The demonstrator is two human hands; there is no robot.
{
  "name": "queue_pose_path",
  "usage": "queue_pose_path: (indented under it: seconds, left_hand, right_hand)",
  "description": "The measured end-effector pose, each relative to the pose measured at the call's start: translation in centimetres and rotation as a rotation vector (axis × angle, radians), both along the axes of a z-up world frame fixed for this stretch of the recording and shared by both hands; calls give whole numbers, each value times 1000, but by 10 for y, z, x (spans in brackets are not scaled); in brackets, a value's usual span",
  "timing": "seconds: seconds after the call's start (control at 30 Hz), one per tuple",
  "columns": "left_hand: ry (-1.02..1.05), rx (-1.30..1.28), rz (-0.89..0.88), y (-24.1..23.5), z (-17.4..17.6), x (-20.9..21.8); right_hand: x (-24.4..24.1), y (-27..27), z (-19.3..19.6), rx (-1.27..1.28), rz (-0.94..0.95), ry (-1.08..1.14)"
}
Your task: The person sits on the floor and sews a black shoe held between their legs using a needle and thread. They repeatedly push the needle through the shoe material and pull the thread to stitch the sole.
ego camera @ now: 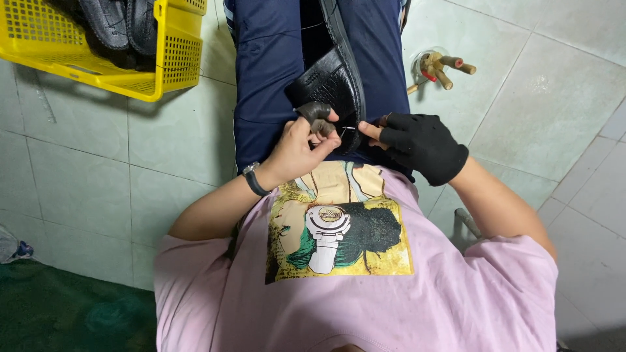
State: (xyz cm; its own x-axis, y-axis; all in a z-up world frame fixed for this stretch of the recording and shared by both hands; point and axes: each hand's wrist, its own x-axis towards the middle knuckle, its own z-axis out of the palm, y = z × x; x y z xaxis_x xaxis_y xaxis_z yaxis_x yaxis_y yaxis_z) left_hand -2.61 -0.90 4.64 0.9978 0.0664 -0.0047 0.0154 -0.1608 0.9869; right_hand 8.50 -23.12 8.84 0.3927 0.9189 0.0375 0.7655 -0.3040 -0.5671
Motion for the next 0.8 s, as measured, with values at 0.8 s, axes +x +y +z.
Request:
queue_pose_path:
  seconds: [0.8]
  left_hand:
    - [-211, 412, -66, -6, -2, 12]
  right_hand:
    - [-31, 3, -29, 216, -509, 715]
